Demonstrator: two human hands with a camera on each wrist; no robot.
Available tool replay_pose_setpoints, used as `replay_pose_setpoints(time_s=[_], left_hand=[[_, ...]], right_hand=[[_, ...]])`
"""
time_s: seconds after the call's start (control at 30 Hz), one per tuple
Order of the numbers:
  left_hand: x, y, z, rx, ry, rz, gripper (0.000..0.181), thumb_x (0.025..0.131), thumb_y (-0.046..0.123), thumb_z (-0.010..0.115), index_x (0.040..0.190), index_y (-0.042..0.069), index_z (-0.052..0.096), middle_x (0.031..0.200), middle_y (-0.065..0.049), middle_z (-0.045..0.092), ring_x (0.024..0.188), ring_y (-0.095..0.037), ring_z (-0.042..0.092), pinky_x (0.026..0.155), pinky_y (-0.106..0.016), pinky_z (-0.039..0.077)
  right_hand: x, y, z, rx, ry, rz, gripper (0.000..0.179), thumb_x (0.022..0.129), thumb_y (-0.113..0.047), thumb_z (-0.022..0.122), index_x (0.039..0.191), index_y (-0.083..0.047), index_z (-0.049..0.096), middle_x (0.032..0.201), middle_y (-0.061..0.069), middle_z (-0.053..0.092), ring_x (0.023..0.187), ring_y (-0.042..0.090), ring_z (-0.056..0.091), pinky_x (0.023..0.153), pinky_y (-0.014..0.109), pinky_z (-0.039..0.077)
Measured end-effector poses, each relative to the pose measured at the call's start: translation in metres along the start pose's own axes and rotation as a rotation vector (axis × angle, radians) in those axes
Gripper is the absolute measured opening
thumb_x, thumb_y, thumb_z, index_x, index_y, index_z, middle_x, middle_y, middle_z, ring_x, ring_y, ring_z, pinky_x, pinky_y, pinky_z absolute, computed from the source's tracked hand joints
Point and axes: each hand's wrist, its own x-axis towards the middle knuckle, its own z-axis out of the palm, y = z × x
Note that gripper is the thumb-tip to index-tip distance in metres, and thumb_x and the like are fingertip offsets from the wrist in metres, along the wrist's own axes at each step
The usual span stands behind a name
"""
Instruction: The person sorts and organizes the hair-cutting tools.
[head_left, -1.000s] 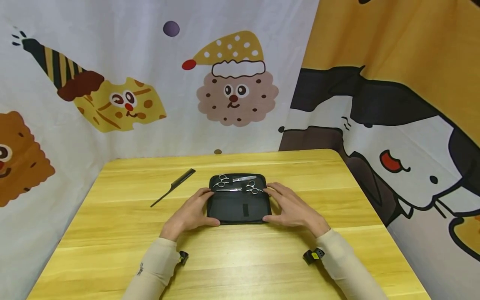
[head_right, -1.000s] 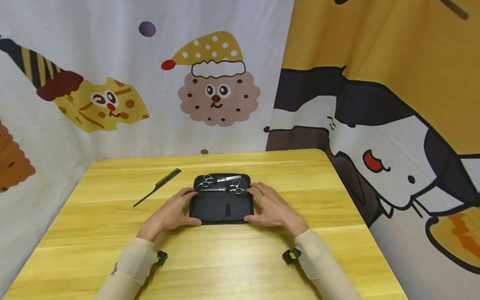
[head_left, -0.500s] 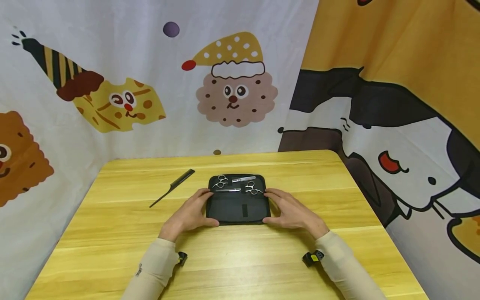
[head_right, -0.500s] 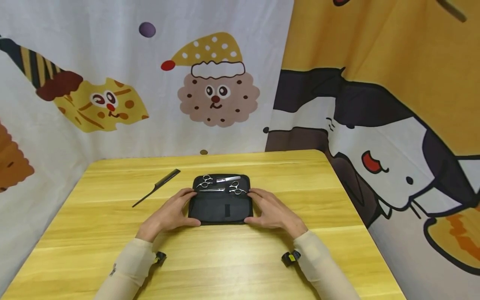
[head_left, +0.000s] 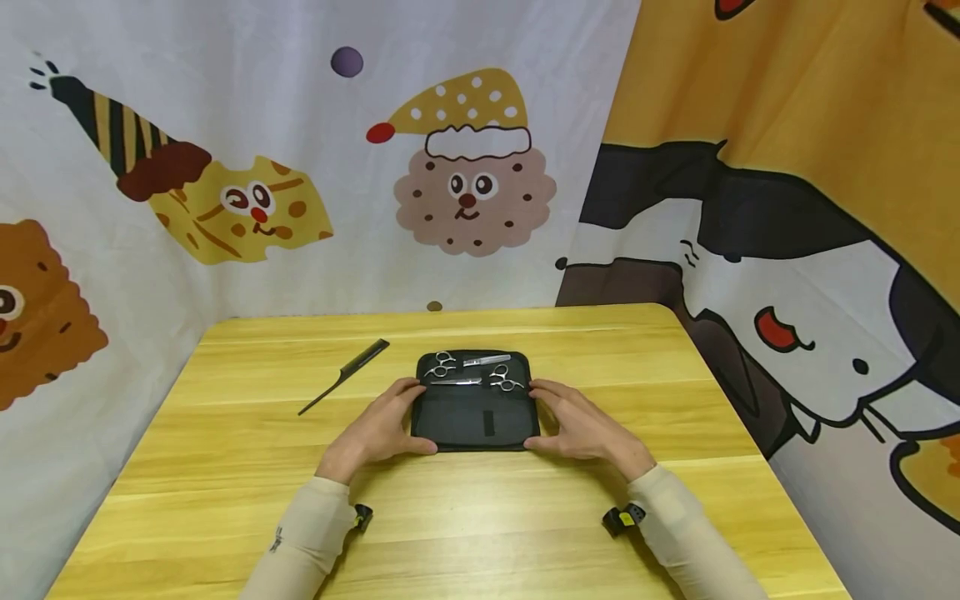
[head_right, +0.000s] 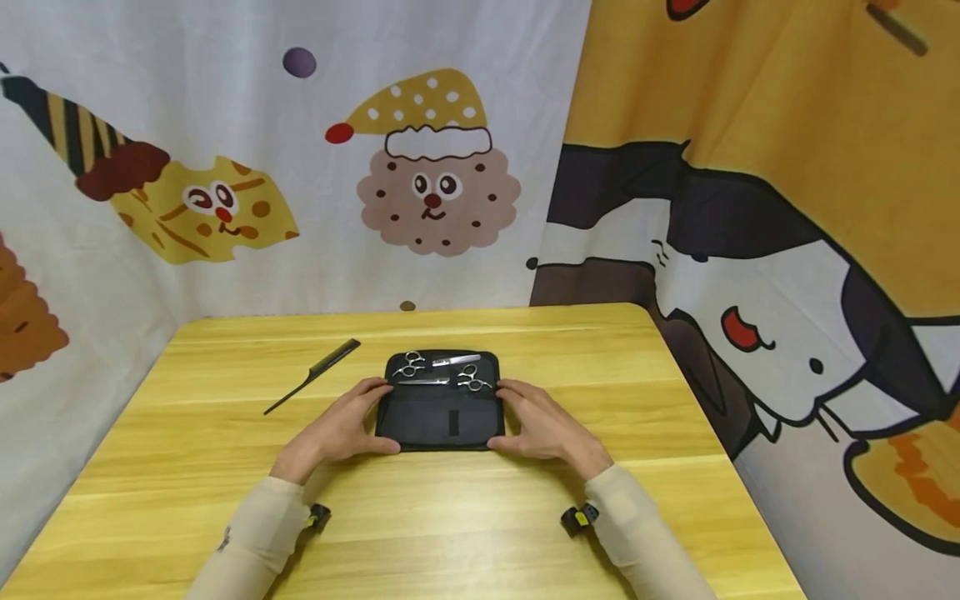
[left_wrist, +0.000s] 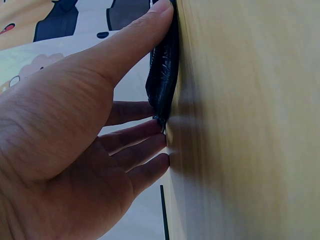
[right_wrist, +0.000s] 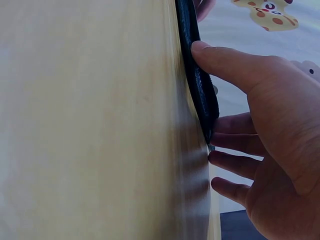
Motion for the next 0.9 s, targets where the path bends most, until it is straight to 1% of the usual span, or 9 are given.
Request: replay_pose_setpoints(time_s=[0.23, 0.6, 0.7, 0.8, 0.9], left_hand=[[0.0001, -0.0005, 0.0006, -0.006, -0.004, 0.001, 0.112, 0.087, 0.049, 0.099, 0.172, 0.001, 0.044, 0.182, -0.021, 0.036, 0.164, -0.047, 0.046, 0.133, -0.061, 0.045], [-0.001, 0.0001, -0.0009, 0.019, -0.009, 0.005, 0.113, 0.088, 0.051, 0.097, 0.172, 0.001, 0.043, 0.183, -0.022, 0.034, 0.164, -0.048, 0.046, 0.133, -0.063, 0.044], [-0.0024, -0.0008, -0.0027, 0.022, -0.008, 0.01, 0.113, 0.088, 0.054, 0.097, 0.172, 0.001, 0.043, 0.183, -0.023, 0.033, 0.166, -0.049, 0.043, 0.133, -0.065, 0.043], [-0.0039, -0.0035, -0.0052, 0.021, 0.006, 0.018, 0.113, 0.088, 0.057, 0.095, 0.172, 0.002, 0.044, 0.184, -0.023, 0.032, 0.167, -0.05, 0.04, 0.133, -0.068, 0.041], [-0.0046, -0.0061, -0.0078, 0.016, 0.039, 0.03, 0.111, 0.089, 0.059, 0.094, 0.172, 0.004, 0.045, 0.184, -0.023, 0.033, 0.168, -0.05, 0.038, 0.133, -0.07, 0.04]], right_hand=[[-0.0015, -0.0001, 0.0009, 0.006, -0.004, 0.003, 0.09, 0.093, -0.051, 0.091, 0.159, 0.003, 0.06, 0.175, 0.021, 0.049, 0.161, 0.042, 0.052, 0.134, 0.056, 0.044], [-0.0017, -0.0008, 0.001, -0.007, -0.001, 0.0, 0.088, 0.094, -0.05, 0.091, 0.157, 0.003, 0.062, 0.175, 0.021, 0.049, 0.162, 0.041, 0.052, 0.134, 0.055, 0.045], [-0.0011, -0.0006, 0.0014, -0.005, -0.004, 0.001, 0.087, 0.094, -0.051, 0.091, 0.156, 0.003, 0.062, 0.176, 0.021, 0.049, 0.162, 0.041, 0.051, 0.135, 0.055, 0.044], [-0.0005, -0.0005, 0.0016, -0.006, -0.007, 0.003, 0.086, 0.094, -0.051, 0.091, 0.155, 0.002, 0.064, 0.176, 0.02, 0.049, 0.162, 0.041, 0.051, 0.135, 0.055, 0.044], [-0.0002, -0.0005, 0.0014, -0.007, -0.005, 0.002, 0.084, 0.093, -0.051, 0.091, 0.153, 0.001, 0.065, 0.176, 0.02, 0.049, 0.161, 0.041, 0.052, 0.134, 0.055, 0.045]])
